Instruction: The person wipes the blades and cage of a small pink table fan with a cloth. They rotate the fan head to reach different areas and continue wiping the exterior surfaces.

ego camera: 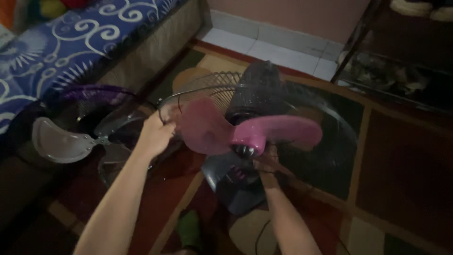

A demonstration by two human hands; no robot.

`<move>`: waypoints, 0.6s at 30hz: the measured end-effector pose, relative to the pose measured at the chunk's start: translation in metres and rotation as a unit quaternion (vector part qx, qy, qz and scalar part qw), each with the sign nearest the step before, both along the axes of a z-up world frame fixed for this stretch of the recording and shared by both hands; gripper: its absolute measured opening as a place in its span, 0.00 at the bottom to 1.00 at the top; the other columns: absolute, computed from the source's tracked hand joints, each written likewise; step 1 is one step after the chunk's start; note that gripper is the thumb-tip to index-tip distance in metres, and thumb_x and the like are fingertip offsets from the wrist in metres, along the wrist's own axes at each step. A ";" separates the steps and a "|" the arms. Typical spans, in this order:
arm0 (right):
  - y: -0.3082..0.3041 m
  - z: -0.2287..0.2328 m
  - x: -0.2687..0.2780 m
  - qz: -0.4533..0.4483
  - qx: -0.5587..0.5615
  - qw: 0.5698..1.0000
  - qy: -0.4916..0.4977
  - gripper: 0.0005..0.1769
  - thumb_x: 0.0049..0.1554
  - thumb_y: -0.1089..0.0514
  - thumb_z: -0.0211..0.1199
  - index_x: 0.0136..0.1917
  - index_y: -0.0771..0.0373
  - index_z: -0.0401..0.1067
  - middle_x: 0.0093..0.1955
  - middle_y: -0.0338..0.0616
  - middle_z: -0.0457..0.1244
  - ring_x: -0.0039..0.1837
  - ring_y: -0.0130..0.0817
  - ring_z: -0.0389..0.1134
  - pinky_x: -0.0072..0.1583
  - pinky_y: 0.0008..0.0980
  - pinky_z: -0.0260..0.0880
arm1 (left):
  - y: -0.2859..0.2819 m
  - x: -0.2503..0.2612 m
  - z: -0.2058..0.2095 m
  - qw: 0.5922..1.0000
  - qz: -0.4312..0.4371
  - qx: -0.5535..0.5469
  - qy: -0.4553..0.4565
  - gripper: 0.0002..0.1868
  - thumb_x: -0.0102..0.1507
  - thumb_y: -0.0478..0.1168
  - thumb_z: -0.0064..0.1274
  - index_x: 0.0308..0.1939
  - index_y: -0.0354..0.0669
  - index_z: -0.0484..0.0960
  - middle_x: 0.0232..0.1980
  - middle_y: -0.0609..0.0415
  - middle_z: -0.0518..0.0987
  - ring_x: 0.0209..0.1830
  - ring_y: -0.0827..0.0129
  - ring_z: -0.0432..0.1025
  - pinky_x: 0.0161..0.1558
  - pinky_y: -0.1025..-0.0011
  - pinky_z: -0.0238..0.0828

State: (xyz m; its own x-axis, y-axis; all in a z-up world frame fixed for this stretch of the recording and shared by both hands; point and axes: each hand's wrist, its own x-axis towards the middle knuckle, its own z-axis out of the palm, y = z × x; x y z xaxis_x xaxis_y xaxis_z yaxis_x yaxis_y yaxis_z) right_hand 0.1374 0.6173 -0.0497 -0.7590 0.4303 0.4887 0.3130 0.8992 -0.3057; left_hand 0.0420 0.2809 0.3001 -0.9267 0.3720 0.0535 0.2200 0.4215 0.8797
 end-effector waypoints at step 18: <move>0.035 0.114 0.246 -0.141 -0.823 0.452 0.313 0.27 0.65 0.41 0.49 0.67 0.59 0.69 0.68 0.47 0.63 0.65 0.47 0.64 0.69 0.52 0.64 | -0.043 0.057 -0.037 0.994 0.100 0.008 0.030 0.25 0.70 0.47 0.44 0.70 0.43 0.72 0.60 0.39 0.82 0.62 0.52 0.76 0.65 0.61 0.68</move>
